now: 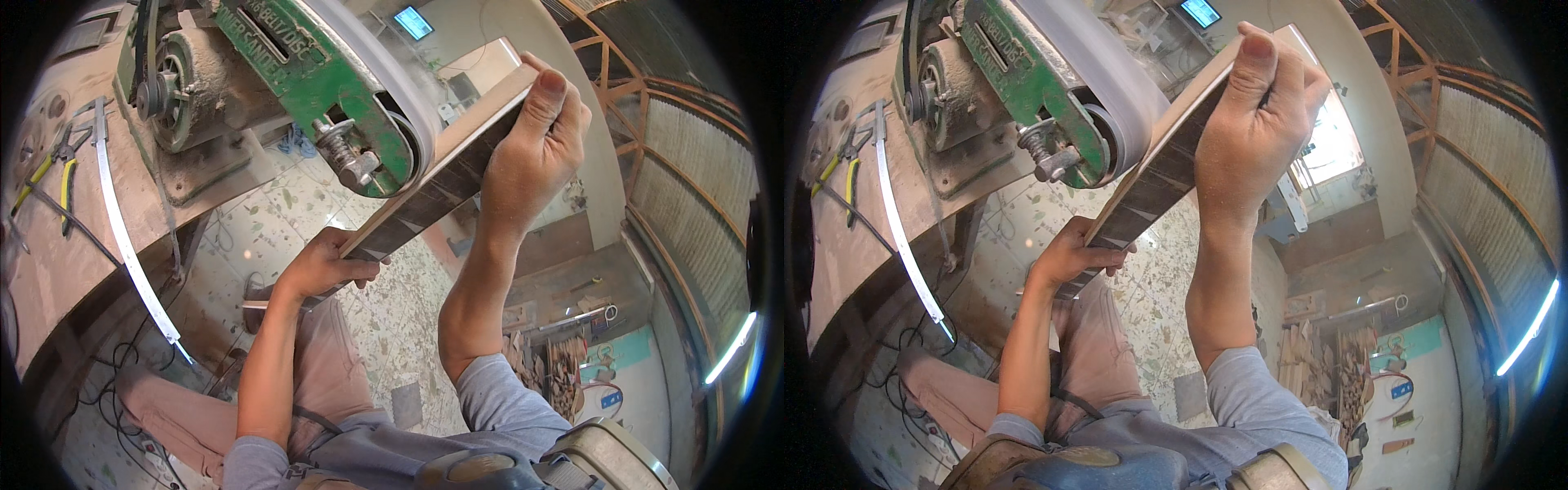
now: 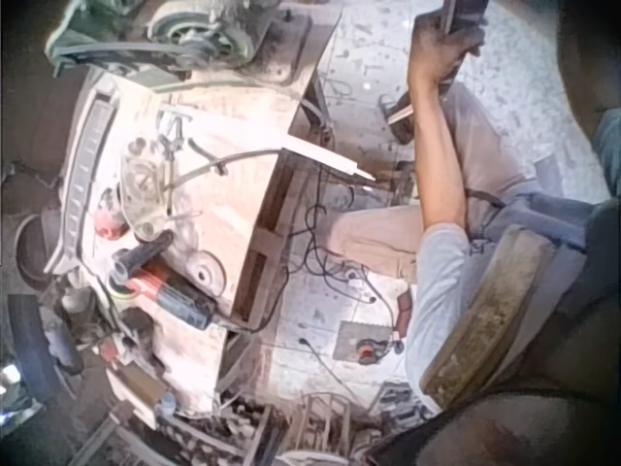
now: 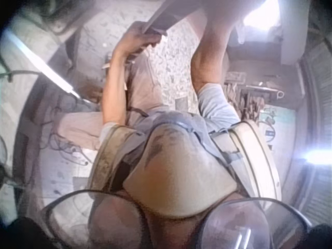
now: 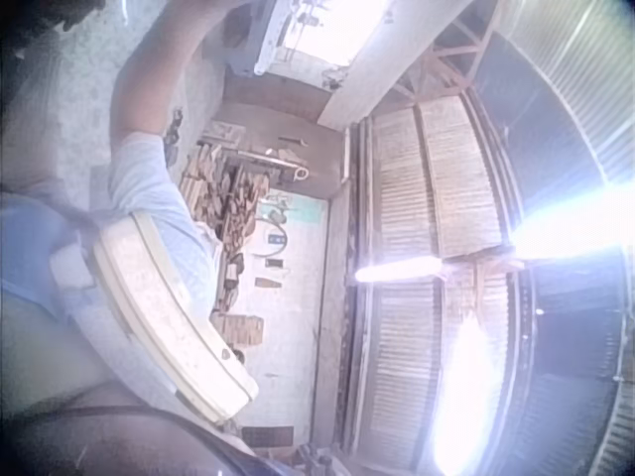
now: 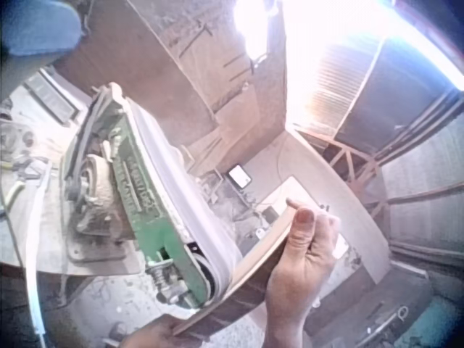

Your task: The person uses a belt sander to shape a piece of wood, then uses a caliper to measure the dimensions of the wood piece.

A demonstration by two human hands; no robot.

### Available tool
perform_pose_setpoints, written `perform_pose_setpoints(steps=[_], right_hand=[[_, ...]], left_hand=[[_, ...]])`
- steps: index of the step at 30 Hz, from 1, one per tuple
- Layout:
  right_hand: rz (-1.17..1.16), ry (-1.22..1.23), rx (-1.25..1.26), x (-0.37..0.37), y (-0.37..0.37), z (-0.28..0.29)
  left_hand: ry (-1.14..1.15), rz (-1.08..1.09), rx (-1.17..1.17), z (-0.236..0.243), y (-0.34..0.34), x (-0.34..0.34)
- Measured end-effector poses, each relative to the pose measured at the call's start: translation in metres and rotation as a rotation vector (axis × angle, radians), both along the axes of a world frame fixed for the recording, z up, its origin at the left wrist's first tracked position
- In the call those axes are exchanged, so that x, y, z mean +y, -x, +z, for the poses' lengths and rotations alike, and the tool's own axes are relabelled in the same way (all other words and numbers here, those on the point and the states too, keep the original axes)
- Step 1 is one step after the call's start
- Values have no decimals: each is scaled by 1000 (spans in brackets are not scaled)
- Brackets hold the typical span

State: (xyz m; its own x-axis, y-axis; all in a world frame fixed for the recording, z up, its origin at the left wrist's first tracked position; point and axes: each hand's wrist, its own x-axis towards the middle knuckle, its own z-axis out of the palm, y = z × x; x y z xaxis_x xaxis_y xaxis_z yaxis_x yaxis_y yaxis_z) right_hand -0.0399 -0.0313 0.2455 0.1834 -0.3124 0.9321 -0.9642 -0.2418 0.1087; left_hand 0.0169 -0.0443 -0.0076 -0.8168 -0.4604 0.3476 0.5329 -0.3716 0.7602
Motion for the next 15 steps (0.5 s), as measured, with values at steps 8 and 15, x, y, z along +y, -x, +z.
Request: perform_pose_setpoints(steps=[8,15], right_hand=[[76,-40,-46,-9,9,3],[404,-251,-321,-15,21,6]], left_hand=[[25,156,-34,-1,1,7],[179,592,-191,17,-11,24]])
